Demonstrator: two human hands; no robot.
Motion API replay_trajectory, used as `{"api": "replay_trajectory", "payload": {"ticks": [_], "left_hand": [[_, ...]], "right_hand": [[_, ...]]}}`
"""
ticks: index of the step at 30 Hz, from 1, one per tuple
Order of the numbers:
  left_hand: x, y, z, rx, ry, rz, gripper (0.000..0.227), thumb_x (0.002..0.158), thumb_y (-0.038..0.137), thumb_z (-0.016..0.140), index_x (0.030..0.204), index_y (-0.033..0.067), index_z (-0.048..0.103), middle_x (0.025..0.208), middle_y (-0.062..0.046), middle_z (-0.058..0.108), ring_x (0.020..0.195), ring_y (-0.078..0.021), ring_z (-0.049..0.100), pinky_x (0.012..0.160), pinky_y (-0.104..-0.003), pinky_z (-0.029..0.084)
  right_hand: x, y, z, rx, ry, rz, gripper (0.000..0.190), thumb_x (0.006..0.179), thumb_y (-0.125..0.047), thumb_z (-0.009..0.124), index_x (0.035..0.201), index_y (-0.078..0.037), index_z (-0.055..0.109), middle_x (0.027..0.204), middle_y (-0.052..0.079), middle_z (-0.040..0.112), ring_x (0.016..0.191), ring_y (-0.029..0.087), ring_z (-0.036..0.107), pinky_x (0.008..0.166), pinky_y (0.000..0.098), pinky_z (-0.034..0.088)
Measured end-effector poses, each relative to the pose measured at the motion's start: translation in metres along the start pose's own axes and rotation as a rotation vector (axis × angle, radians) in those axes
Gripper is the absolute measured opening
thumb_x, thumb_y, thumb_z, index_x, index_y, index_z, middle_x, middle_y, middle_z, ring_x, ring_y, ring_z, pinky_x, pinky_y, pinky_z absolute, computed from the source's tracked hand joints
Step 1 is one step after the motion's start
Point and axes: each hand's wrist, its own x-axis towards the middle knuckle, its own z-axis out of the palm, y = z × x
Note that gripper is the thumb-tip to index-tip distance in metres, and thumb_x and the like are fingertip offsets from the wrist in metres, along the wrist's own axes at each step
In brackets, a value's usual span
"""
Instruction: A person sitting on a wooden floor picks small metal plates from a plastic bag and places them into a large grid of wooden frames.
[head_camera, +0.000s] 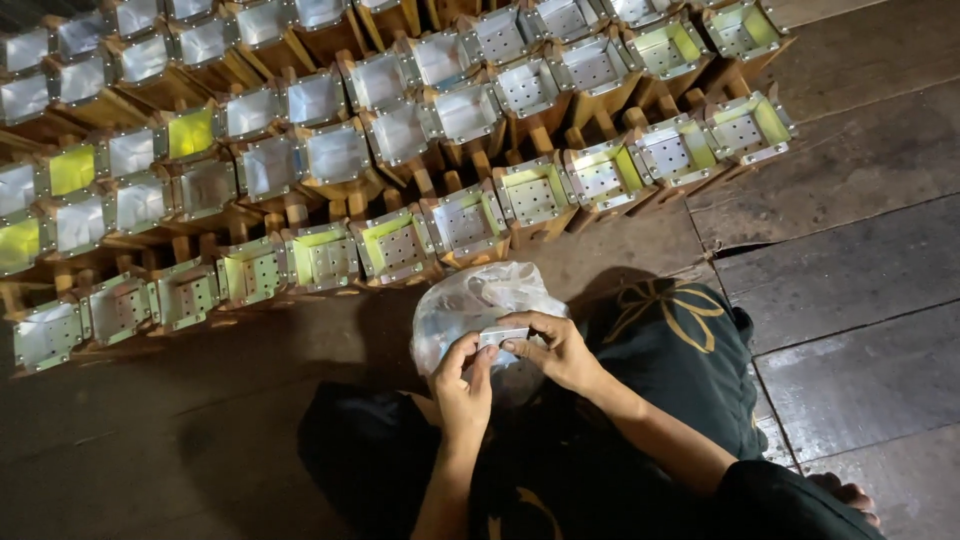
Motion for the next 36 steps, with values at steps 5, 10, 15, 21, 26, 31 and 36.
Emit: {"api": "replay_trajectory", "payload": {"ticks": [5, 10, 15, 21, 26, 31, 36], "left_hand": [[0.007, 0.026, -0.012, -0.002, 0.008, 0.212, 0.023, 0.09, 0.024, 0.078, 0.112, 0.0155, 0.077, 0.083, -0.008, 0.076, 0.076, -0.0284, 0.076, 0.071, -0.038, 0.06], [0.005, 0.015, -0.009, 0.08, -0.01, 0.342, 0.019, 0.093, 0.021, 0.075, 0.112, 0.0175, 0.079, 0.08, -0.004, 0.075, 0.072, -0.0237, 0.075, 0.065, -0.033, 0.06], [0.006, 0.013, -0.007, 0.088, 0.013, 0.409, 0.012, 0.094, 0.021, 0.074, 0.104, 0.018, 0.08, 0.075, 0.0, 0.073, 0.067, -0.021, 0.073, 0.063, -0.03, 0.059], [0.008, 0.01, -0.005, 0.1, 0.034, 0.374, 0.009, 0.091, 0.022, 0.077, 0.1, 0.0209, 0.08, 0.071, 0.002, 0.071, 0.063, -0.0193, 0.072, 0.058, -0.029, 0.059], [0.009, 0.001, -0.002, 0.089, 0.019, 0.358, 0.01, 0.09, 0.018, 0.077, 0.099, 0.0198, 0.079, 0.072, 0.0, 0.072, 0.064, -0.0218, 0.073, 0.06, -0.031, 0.059], [0.007, -0.003, -0.003, 0.045, 0.018, 0.34, 0.012, 0.092, 0.014, 0.072, 0.101, 0.0181, 0.08, 0.077, -0.004, 0.076, 0.069, -0.0263, 0.074, 0.063, -0.036, 0.061], [-0.01, -0.048, 0.003, 0.021, -0.317, -0.019, 0.033, 0.102, 0.035, 0.051, 0.118, 0.0119, 0.069, 0.106, -0.011, 0.077, 0.099, -0.0316, 0.071, 0.091, -0.041, 0.051]], "right_hand": [[0.002, -0.009, -0.001, -0.063, 0.009, -0.017, 0.026, 0.085, -0.006, 0.08, 0.111, -0.002, 0.079, 0.082, 0.013, 0.076, 0.076, 0.015, 0.063, 0.073, 0.0369, 0.055], [-0.001, -0.007, -0.001, -0.137, 0.005, -0.018, 0.025, 0.088, -0.01, 0.079, 0.112, -0.004, 0.08, 0.081, 0.012, 0.076, 0.073, 0.014, 0.063, 0.071, 0.0356, 0.055], [0.0, -0.001, -0.002, -0.199, 0.029, -0.053, 0.018, 0.087, -0.012, 0.08, 0.103, -0.005, 0.08, 0.077, 0.011, 0.075, 0.067, 0.019, 0.067, 0.068, 0.0365, 0.055], [0.002, 0.003, -0.002, -0.254, 0.03, -0.07, 0.015, 0.087, -0.013, 0.08, 0.1, -0.006, 0.079, 0.079, 0.01, 0.076, 0.066, 0.023, 0.07, 0.067, 0.0368, 0.056], [0.001, 0.01, -0.001, -0.273, 0.032, -0.042, 0.014, 0.086, -0.012, 0.081, 0.098, -0.006, 0.079, 0.077, 0.01, 0.076, 0.064, 0.022, 0.07, 0.067, 0.0365, 0.056], [0.004, 0.013, -0.002, -0.296, 0.028, -0.021, 0.013, 0.084, -0.011, 0.082, 0.095, -0.005, 0.079, 0.072, 0.01, 0.075, 0.061, 0.023, 0.069, 0.064, 0.0371, 0.055], [0.037, -0.009, -0.023, -0.444, 0.062, 0.001, 0.019, 0.093, -0.02, 0.071, 0.102, -0.005, 0.078, 0.098, 0.009, 0.079, 0.081, 0.015, 0.076, 0.073, 0.0264, 0.06]]}}
